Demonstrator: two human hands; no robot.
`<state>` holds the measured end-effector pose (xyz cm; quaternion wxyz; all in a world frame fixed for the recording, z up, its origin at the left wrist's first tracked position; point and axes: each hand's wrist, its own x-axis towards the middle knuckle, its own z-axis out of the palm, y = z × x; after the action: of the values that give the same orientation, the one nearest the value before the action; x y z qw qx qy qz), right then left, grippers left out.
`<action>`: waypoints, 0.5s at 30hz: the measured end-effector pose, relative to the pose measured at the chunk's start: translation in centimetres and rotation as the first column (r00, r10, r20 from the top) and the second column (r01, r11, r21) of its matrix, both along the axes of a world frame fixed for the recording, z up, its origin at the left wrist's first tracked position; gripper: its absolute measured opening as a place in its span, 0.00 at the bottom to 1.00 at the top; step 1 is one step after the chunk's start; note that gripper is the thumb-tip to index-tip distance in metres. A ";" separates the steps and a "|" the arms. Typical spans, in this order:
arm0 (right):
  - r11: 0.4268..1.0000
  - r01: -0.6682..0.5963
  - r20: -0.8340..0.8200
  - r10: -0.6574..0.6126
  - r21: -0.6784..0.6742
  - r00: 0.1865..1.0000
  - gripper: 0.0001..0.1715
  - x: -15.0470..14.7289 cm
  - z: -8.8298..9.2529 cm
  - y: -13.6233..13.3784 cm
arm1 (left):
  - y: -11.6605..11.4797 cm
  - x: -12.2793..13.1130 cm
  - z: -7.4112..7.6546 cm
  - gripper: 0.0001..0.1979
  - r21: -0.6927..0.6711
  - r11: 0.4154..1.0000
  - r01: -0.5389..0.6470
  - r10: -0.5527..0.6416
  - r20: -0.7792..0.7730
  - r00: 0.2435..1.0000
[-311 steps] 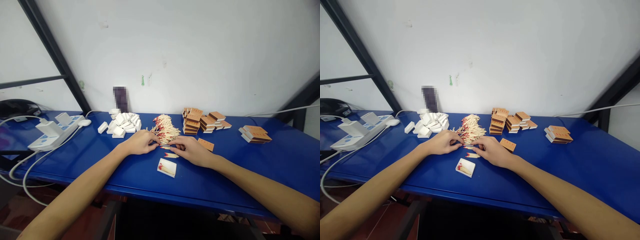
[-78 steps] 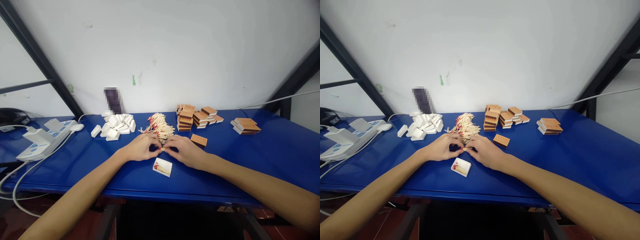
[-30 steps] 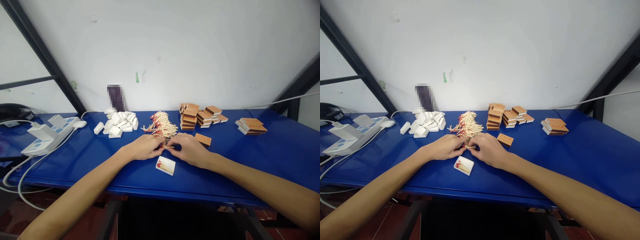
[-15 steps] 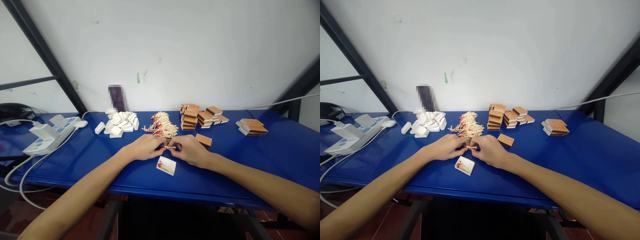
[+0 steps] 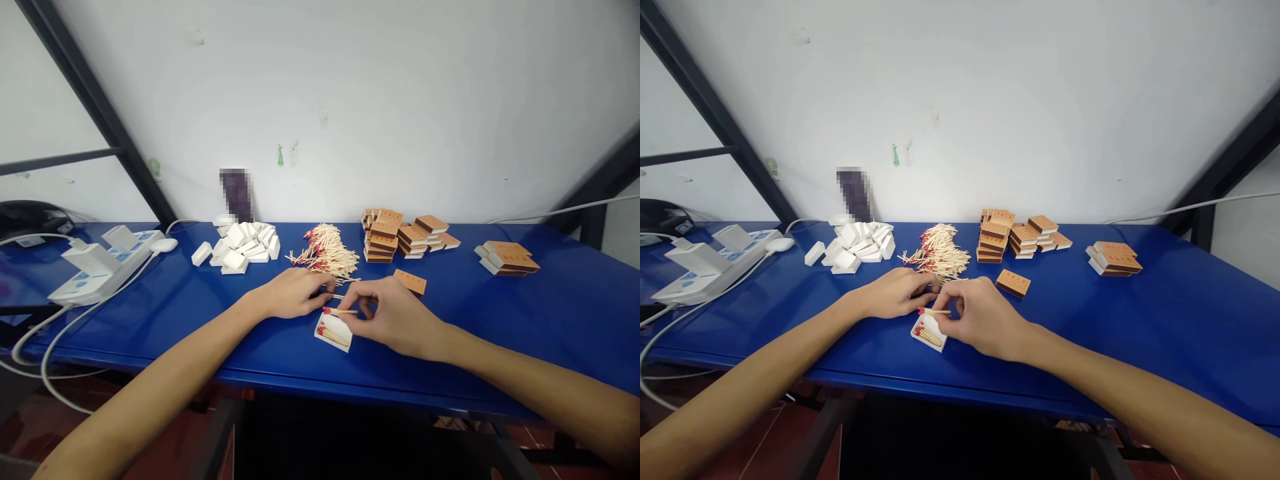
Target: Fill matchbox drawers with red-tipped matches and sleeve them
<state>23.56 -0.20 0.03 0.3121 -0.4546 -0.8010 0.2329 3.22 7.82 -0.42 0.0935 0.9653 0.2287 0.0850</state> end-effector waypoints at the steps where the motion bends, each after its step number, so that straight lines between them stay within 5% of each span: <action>1: 0.999 -0.020 0.006 0.020 -0.025 1.000 0.03 -0.3 0.0 -0.3 | 0.0 0.0 0.1 0.06 -0.010 1.000 -0.001 0.001 0.001 1.000; 15: 0.999 -0.018 0.122 0.014 0.033 0.992 0.04 -1.0 -0.7 -1.1 | 0.3 -0.1 -0.4 0.04 -0.003 1.000 0.016 -0.016 0.024 1.000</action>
<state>22.57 -1.26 -0.69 0.2687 -0.4561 -0.8260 0.1935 3.11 8.10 -0.80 0.0986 0.9658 0.2200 0.0953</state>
